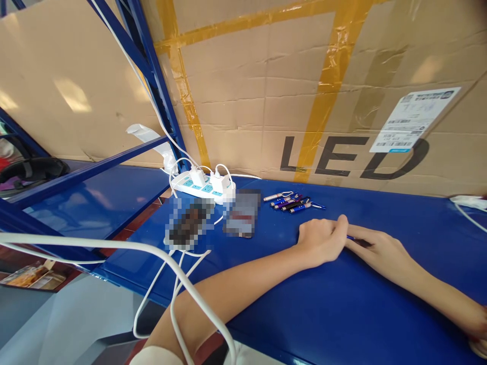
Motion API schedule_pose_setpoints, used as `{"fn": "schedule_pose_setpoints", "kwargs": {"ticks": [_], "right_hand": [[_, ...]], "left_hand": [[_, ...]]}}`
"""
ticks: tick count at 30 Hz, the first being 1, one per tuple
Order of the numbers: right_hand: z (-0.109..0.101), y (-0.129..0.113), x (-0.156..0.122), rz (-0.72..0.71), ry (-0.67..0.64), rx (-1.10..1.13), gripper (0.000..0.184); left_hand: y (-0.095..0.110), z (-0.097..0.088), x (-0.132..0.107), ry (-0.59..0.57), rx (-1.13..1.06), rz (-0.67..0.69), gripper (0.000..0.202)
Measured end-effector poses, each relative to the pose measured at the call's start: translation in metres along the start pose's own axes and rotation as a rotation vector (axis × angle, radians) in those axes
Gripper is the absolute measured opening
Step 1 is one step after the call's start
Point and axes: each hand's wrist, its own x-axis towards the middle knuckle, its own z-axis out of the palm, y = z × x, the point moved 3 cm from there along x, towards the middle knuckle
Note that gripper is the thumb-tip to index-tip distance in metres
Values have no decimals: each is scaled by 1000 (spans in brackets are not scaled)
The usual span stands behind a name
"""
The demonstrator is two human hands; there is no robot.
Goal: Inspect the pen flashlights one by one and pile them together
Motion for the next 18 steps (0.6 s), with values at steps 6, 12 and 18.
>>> {"fn": "schedule_pose_setpoints", "kwargs": {"ticks": [6, 12, 18], "right_hand": [[1, 1, -1, -24, 7, -6, 44], [0, -3, -3, -77, 14, 4, 41], [-2, -5, -6, -125, 92, 6, 41]], "left_hand": [[1, -1, -1, -3, -14, -2, 70], [1, -2, -4, 15, -29, -28, 68], [3, -2, -6, 47, -75, 12, 63]]}}
